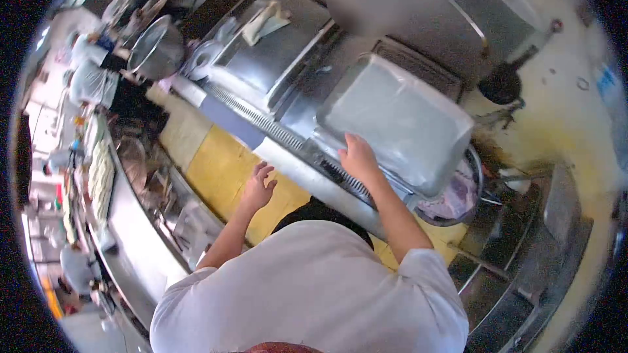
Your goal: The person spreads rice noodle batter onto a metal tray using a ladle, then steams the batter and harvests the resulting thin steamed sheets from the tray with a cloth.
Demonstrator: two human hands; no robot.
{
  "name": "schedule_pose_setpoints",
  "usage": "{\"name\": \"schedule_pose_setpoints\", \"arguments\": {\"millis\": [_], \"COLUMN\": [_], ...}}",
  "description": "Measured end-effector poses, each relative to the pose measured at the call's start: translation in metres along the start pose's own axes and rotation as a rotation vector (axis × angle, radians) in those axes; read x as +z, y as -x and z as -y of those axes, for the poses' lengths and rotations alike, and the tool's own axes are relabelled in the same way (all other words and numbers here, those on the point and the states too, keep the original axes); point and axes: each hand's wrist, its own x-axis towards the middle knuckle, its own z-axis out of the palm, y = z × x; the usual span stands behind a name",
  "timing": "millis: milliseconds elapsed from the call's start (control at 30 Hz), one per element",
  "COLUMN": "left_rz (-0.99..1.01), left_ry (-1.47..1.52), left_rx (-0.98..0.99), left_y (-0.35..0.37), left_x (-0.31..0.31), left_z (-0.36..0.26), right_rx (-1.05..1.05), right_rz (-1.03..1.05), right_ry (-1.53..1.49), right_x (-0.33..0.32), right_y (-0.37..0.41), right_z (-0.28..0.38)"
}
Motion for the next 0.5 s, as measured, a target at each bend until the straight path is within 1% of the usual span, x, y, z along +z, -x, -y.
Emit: {"name": "schedule_pose_setpoints", "arguments": {"millis": [33,67,100,133,200,233,267,300,333,367,433,467,500], "left_rz": [0.02,0.007,-0.002,-0.014,0.046,0.057,0.068,0.16,0.253,0.23,0.394,0.372,0.322], "left_ry": [0.001,-0.01,-0.009,-0.001,-0.043,-0.069,-0.091,-0.16,-0.224,-0.196,-0.202,-0.167,-0.121], "left_rx": [-0.091,-0.125,-0.213,-0.3,-0.553,-0.634,-0.712,-0.799,-0.885,-0.914,-0.961,-0.991,-1.026], "left_y": [0.022,0.043,0.065,0.087,0.131,0.16,0.19,0.221,0.247,0.268,0.306,0.318,0.323], "left_x": [-0.009,-0.01,-0.006,-0.003,-0.002,0.005,0.017,0.034,0.044,0.042,0.036,0.04,0.044], "left_z": [0.004,0.02,0.045,0.068,0.102,0.133,0.17,0.211,0.238,0.242,0.242,0.25,0.264], "right_rx": [-0.021,0.02,0.059,0.034,-0.044,-0.027,-0.054,-0.05,-0.051,-0.03,0.03,0.072,0.068], "right_rz": [0.027,0.109,0.191,0.214,0.138,0.187,0.207,0.166,0.123,0.138,0.161,0.167,0.144], "right_ry": [-0.026,-0.019,-0.003,-0.007,0.026,0.031,0.037,0.077,0.116,0.119,0.154,0.186,0.227], "right_x": [0.008,0.013,0.017,0.025,0.042,0.035,0.043,0.053,0.059,0.06,0.062,0.063,0.067], "right_y": [-0.011,-0.021,-0.028,-0.033,-0.044,-0.047,-0.048,-0.051,-0.055,-0.057,-0.059,-0.058,-0.058], "right_z": [0.007,0.014,0.02,0.023,0.025,0.035,0.033,0.026,0.022,0.022,0.024,0.025,0.025]}}
